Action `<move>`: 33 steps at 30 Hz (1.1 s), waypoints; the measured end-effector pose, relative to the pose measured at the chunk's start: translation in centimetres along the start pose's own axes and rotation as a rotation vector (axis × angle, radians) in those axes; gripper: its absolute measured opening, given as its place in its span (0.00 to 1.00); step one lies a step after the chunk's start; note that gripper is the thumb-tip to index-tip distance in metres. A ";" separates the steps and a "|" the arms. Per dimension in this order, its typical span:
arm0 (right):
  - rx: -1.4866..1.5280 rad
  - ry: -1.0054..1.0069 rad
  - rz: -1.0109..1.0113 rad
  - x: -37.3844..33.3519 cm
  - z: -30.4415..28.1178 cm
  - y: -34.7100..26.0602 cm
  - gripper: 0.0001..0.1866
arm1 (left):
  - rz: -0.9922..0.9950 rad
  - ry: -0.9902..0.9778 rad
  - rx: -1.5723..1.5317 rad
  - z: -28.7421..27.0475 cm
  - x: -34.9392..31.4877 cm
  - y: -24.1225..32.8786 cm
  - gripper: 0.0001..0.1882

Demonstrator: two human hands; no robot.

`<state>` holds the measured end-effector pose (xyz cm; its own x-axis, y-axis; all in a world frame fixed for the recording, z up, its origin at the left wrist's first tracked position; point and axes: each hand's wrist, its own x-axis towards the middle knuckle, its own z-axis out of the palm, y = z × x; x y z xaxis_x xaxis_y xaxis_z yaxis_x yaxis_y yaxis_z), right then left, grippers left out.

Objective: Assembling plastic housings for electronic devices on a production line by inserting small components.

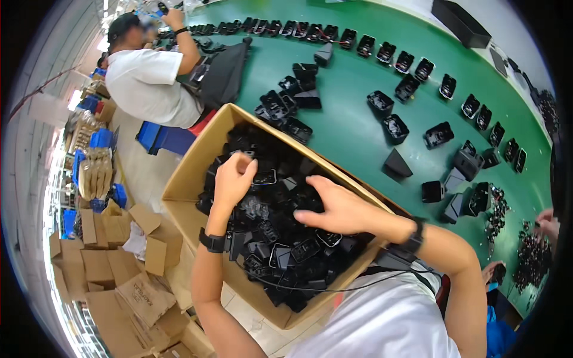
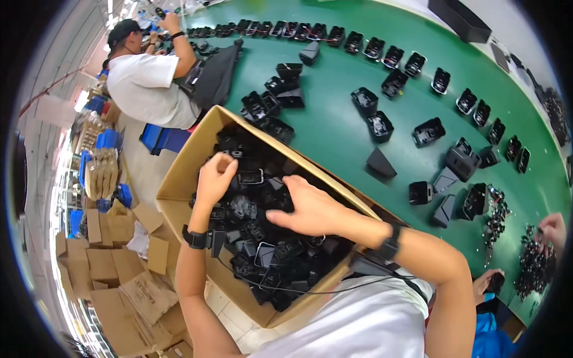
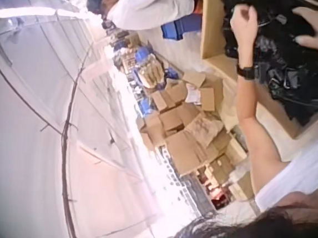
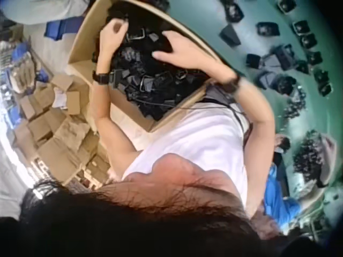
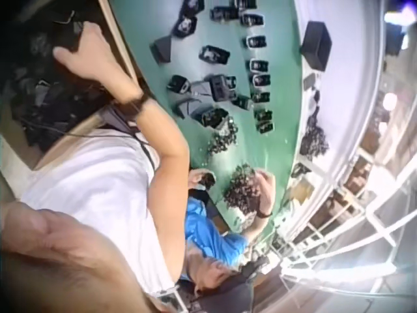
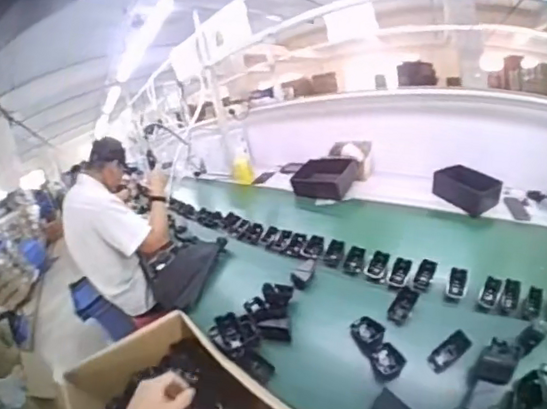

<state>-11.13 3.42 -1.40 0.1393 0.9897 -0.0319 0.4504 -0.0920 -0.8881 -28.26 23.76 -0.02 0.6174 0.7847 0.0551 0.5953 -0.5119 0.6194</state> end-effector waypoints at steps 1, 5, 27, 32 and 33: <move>-0.056 0.050 0.061 2.0 3.0 1.2 0.43 | -0.009 0.047 0.246 -0.6 -1.1 -5.5 0.22; 0.112 0.052 0.499 7.0 7.3 2.8 0.49 | -0.307 0.173 0.473 -1.2 -4.2 -14.0 0.46; 0.925 0.045 0.845 10.9 9.1 7.1 0.52 | -0.510 0.165 -0.092 1.4 0.3 -15.6 0.55; 1.208 0.143 0.791 12.5 8.8 6.7 0.38 | -0.389 0.226 -0.304 2.7 1.4 -13.9 0.54; 1.185 0.202 0.855 12.7 9.2 6.3 0.36 | -0.405 0.211 -0.384 2.3 1.4 -14.1 0.54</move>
<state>-14.66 16.39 -11.58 0.1481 0.6411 -0.7531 -0.7841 -0.3880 -0.4845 -34.59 31.30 -10.52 0.2415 0.9636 -0.1148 0.5092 -0.0252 0.8603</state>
